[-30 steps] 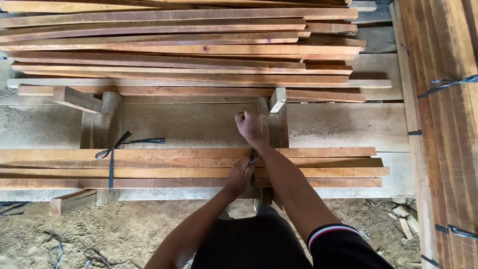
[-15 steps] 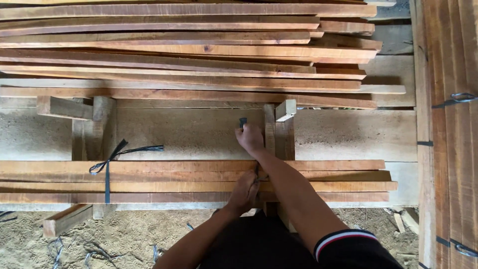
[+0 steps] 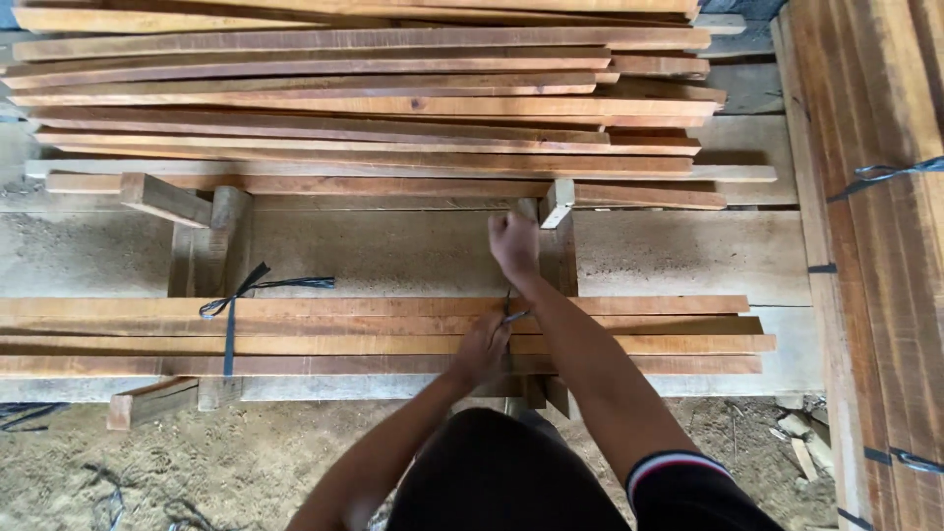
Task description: Bundling thin wood strips with rubber bands and stacking them on a pile.
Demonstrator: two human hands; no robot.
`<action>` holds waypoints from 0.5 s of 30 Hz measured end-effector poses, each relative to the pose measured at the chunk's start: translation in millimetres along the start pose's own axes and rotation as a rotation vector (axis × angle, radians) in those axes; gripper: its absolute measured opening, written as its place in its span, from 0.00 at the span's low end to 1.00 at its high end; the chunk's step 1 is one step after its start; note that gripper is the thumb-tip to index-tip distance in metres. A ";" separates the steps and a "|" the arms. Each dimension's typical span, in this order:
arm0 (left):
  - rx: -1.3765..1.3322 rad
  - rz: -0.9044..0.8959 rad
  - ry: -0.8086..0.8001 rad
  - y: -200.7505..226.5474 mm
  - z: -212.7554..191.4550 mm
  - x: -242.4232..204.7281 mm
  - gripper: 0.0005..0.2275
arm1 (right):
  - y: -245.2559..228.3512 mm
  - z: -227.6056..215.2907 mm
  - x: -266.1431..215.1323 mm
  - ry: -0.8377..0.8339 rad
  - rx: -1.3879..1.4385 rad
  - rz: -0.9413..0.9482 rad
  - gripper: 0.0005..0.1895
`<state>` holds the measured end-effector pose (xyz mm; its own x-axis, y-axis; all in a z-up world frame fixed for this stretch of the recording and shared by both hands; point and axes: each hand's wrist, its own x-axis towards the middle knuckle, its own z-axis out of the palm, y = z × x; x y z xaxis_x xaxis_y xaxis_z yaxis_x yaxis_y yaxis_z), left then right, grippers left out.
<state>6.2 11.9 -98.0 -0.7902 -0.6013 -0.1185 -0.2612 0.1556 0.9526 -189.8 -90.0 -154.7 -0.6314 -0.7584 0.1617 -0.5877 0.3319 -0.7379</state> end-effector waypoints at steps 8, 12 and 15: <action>0.111 -0.252 -0.290 27.2 -48.4 40.4 0.21 | -26.4 -120.0 -36.5 -0.130 0.392 0.386 0.20; 0.154 -0.444 -0.337 -28.3 -45.5 80.4 0.35 | -7.8 -143.4 -78.6 -0.207 0.565 0.553 0.11; 1.194 0.200 -0.324 -156.1 -31.4 123.9 0.21 | -24.8 -162.4 -102.4 -0.393 0.456 0.407 0.10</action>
<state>-33.5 -111.5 -252.5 -0.9295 -0.2918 -0.2257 -0.3262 0.9358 0.1335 -192.7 70.5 -46.6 -0.4765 -0.7986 -0.3676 -0.0217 0.4287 -0.9032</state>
